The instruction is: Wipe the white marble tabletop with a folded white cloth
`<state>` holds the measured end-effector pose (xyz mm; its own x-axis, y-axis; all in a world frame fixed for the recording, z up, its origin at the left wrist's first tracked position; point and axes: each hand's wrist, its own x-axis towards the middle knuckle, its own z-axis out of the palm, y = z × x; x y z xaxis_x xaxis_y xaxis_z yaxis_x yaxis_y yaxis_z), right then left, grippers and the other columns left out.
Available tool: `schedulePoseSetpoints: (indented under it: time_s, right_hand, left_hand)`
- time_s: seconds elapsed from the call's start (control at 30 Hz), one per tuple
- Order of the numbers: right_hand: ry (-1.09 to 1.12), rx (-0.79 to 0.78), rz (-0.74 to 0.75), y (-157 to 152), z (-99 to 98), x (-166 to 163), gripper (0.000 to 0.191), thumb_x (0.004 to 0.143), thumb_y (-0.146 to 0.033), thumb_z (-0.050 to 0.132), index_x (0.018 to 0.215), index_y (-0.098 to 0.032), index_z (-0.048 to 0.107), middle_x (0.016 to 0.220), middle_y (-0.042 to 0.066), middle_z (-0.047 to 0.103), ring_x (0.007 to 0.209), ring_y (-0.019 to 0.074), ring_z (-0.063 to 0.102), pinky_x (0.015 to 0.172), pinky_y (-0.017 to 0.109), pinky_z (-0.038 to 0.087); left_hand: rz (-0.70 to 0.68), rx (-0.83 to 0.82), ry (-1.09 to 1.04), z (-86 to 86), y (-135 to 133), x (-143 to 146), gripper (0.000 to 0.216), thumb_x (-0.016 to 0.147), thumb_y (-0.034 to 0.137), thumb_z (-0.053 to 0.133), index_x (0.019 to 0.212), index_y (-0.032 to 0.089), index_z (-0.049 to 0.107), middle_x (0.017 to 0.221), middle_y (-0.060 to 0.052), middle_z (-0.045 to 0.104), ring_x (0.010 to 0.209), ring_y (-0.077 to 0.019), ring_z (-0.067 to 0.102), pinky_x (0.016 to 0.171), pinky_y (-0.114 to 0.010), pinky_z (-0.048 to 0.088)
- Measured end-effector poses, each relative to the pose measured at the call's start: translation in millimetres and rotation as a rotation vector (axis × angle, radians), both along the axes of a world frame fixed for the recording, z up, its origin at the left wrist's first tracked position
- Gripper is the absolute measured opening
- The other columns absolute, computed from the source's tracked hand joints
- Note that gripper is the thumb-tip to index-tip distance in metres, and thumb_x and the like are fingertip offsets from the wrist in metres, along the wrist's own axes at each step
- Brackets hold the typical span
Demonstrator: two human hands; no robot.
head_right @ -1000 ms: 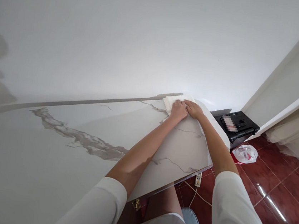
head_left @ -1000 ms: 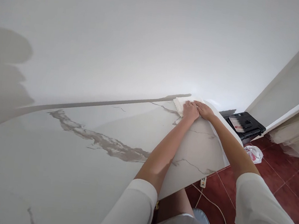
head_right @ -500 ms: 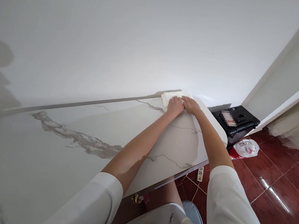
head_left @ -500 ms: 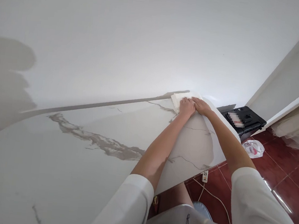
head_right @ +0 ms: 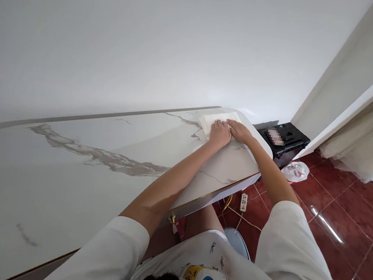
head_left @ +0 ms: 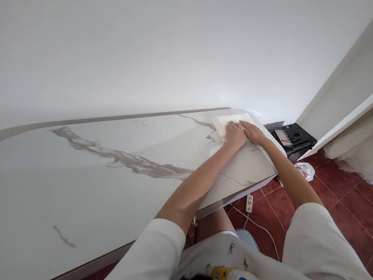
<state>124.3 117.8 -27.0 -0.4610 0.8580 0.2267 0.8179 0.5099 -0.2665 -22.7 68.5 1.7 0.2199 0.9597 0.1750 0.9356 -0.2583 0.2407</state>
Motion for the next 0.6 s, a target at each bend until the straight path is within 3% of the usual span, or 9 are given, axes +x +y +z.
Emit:
schedulePoseSetpoints:
  time_s: [0.2, 0.33, 0.6]
  right_hand:
    - [-0.015, 0.026, 0.065, -54, 2.2, 22, 0.059, 0.100, -0.048, 0.017, 0.145, -0.020, 0.043, 0.153, 0.007, 0.043, 0.142, 0.0236, 0.038, 0.120, 0.049, 0.028]
    - [-0.015, 0.015, 0.066, -92, 5.6, 30, 0.056, 0.101, -0.048, 0.017, 0.146, -0.025, 0.042, 0.153, 0.003, 0.043, 0.142, 0.0219, 0.037, 0.120, 0.049, 0.028]
    - [-0.010, 0.045, 0.069, -146, 6.2, 35, 0.053, 0.102, -0.041, 0.020, 0.146, -0.023, 0.042, 0.152, 0.007, 0.045, 0.141, 0.0230, 0.039, 0.118, 0.049, 0.032]
  left_hand:
    - [0.012, -0.076, -0.009, 5.3, -52, 20, 0.058, 0.098, 0.026, 0.031, 0.146, -0.007, 0.031, 0.153, -0.031, 0.029, 0.145, -0.0360, 0.026, 0.116, -0.049, 0.022]
    - [0.030, -0.115, -0.001, 4.0, -83, 32, 0.057, 0.098, 0.023, 0.031, 0.146, -0.008, 0.029, 0.154, -0.031, 0.027, 0.146, -0.0359, 0.024, 0.118, -0.049, 0.021]
    - [0.043, -0.078, -0.035, 0.8, -135, 40, 0.056, 0.097, 0.021, 0.032, 0.146, -0.005, 0.034, 0.154, -0.028, 0.030, 0.147, -0.0358, 0.024, 0.119, -0.049, 0.021]
